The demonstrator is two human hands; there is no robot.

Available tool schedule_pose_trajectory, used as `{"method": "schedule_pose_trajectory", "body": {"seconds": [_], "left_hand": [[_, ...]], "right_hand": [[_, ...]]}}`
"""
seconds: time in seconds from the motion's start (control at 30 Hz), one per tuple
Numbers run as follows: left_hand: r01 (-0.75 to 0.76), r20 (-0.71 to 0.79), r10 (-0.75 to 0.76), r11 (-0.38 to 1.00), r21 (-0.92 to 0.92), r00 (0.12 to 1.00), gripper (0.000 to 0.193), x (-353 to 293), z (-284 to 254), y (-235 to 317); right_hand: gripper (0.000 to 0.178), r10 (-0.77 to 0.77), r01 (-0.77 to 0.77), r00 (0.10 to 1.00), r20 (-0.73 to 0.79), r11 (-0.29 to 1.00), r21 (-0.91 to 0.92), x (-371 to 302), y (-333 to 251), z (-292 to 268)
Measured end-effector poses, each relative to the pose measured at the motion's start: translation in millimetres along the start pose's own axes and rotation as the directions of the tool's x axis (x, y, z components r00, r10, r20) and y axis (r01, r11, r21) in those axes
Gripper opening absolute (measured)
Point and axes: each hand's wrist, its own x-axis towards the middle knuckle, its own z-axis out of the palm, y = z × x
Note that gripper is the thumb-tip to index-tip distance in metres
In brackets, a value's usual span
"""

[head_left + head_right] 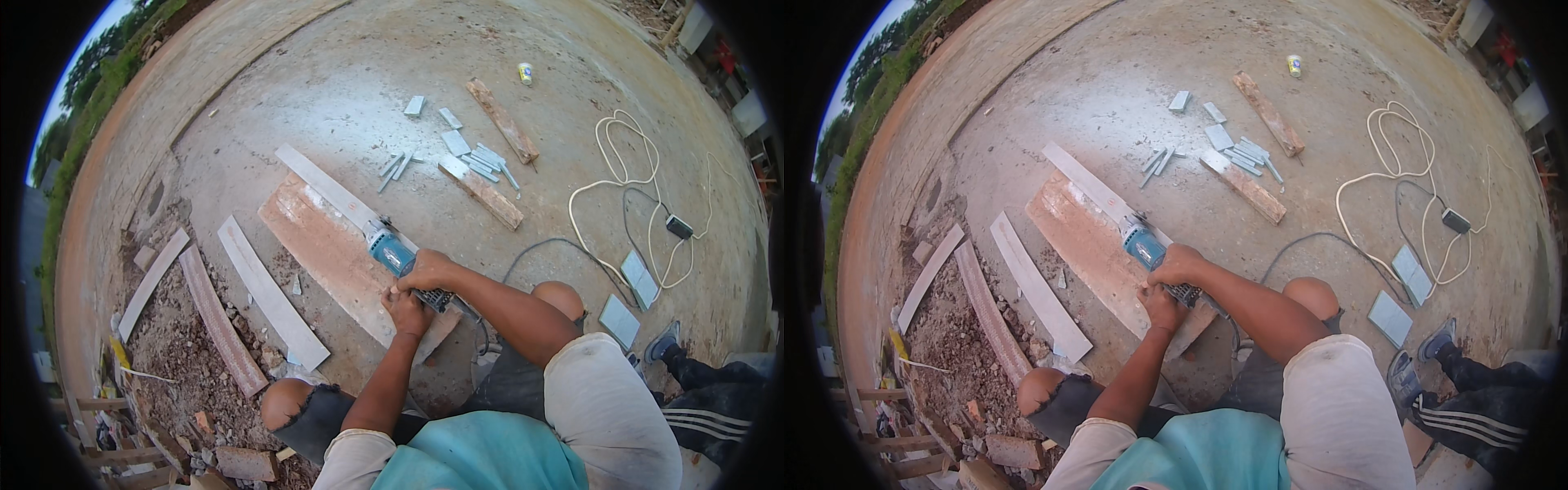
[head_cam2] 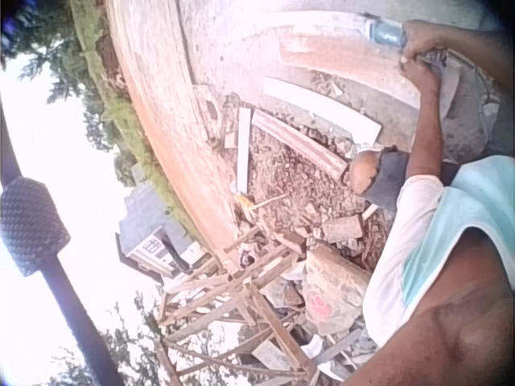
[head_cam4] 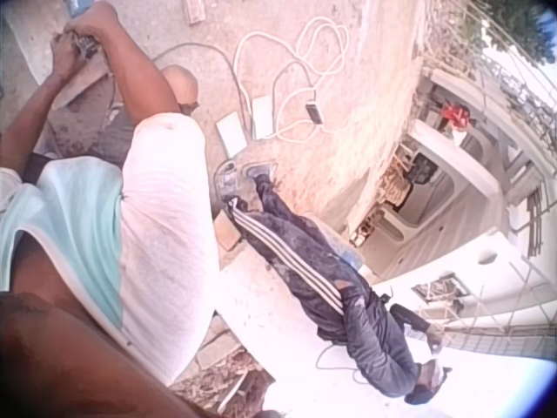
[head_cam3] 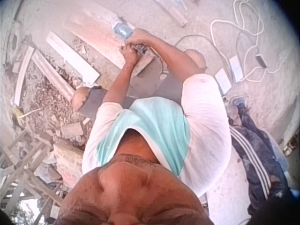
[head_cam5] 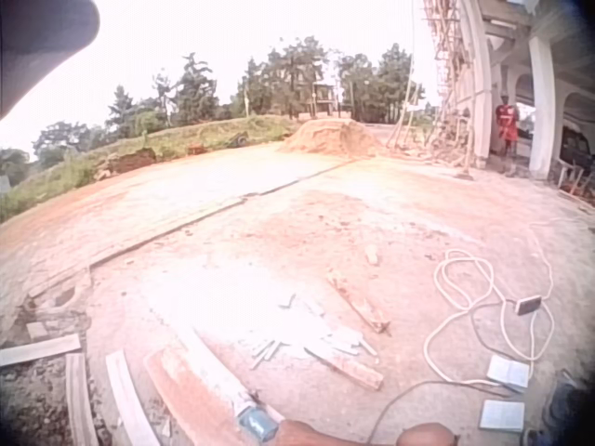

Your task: The person uses a handheld grinder to cut a thin piece of stone or tile while holding it against a larger stone block for support.

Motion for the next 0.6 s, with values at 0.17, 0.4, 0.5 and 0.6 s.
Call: {"method": "schedule_pose_trajectory", "body": {"seconds": [0.17,0.4,0.5,0.6], "left_hand": [[0.033,-0.001,-0.033,0.999,-0.015,0.999,0.035,-1.1,4.5,-2.6],[0.009,-0.031,-0.010,0.999,-0.030,0.999,0.031,-1.4,6.5,-4.9],[0.023,0.001,-0.023,0.999,-0.032,1.000,0.032,-1.1,6.9,-6.1],[0.031,0.019,-0.030,0.999,-0.045,0.999,0.035,-1.5,7.4,-7.3]], "right_hand": [[0.075,-0.004,0.004,1.000,-0.002,1.000,0.019,1.2,2.7,1.8],[0.072,-0.007,0.007,1.000,-0.005,1.000,0.011,-1.5,5.0,2.4],[0.072,-0.003,0.003,1.000,0.015,1.000,0.004,-1.9,4.9,2.1],[0.075,-0.006,0.006,1.000,0.013,1.000,-0.007,-3.6,4.9,2.1]]}}
